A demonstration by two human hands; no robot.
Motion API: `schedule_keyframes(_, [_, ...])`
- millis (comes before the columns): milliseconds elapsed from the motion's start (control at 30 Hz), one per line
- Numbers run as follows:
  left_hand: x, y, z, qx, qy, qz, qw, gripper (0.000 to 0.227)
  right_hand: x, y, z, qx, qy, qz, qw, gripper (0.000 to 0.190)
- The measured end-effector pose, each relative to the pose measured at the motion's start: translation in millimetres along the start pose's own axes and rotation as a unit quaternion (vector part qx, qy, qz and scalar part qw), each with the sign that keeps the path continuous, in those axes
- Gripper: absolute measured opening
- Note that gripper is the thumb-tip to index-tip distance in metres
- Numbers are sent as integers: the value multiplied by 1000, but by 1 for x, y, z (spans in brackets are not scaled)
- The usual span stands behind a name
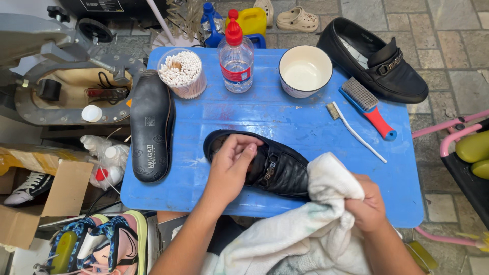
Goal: The person cleans a black leather loafer by scrubbing the exterior and interior with a toothbrush and a white cleaning solution. They wipe the shoe with a white cloth to remove excess foam and residue, repeating the process on different sections of the shoe. The person also removes and reinserts the insole during the cleaning process.
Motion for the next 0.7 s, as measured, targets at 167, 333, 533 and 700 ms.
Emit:
schedule_keyframes(167, [7,50,-27,-122,132,271,946,26,20,16,-34,-135,195,119,964,45])
schedule_keyframes(333, [16,64,-31,-112,72,249,959,18,8,1,-14,-108,213,186,953,56])
schedule_keyframes(533, [13,66,-27,-84,25,315,945,18,7,4,-9,-155,267,123,943,56])
schedule_keyframes(700, [5,52,-10,-6,-97,244,965,49,21,10,-12,-137,264,166,940,51])
Point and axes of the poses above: each hand's wrist, its own z-axis towards the middle knuckle, its own x-axis out of the back of the hand, y = z × x, the point moved 3 cm from there along z, towards the middle knuckle, and after that the axes turned 9 degrees about x, right-handed, at the moved point
